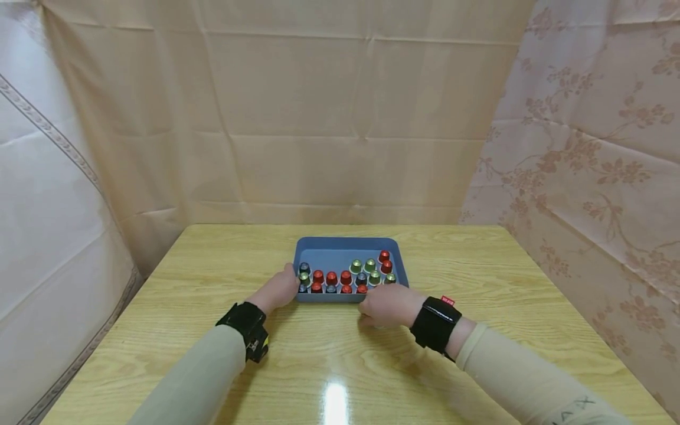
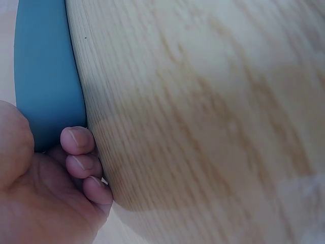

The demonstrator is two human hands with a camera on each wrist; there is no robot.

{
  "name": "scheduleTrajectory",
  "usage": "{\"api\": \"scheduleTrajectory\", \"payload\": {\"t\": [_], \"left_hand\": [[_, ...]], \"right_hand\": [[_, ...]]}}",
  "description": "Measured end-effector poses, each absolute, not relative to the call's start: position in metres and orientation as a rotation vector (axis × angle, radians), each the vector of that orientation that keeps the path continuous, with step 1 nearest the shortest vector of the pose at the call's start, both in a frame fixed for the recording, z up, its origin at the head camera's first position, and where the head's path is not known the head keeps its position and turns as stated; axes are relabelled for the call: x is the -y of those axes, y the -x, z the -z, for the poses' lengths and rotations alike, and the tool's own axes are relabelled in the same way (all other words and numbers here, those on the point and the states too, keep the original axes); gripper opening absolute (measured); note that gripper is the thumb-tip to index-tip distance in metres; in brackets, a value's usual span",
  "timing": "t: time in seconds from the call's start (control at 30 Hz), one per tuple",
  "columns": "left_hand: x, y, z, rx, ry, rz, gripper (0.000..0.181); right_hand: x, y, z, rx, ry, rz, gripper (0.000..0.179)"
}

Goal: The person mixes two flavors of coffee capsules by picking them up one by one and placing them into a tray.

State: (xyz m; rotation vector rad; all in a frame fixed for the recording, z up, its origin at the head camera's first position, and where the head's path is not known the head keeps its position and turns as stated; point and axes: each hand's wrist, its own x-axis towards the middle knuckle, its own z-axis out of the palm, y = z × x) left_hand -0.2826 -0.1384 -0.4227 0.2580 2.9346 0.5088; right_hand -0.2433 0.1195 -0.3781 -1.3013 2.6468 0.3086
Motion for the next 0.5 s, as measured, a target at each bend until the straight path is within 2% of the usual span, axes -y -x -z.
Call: {"api": "scheduleTrajectory", "payload": {"t": [0.3, 0.5], "left_hand": [[0.1389, 0.2816, 0.4221, -2.946, -0.281, -0.502, 0.040], [0.1383, 0.2814, 0.4214, -2.934, -0.256, -0.510, 0.039]], "right_hand": [[-0.1220, 0.2421, 0.3775, -2.638, 1.310, -0.226, 0.008], [-0.1226, 0.2418, 0.3769, -2.625, 1.253, -0.213, 0.010]]}}
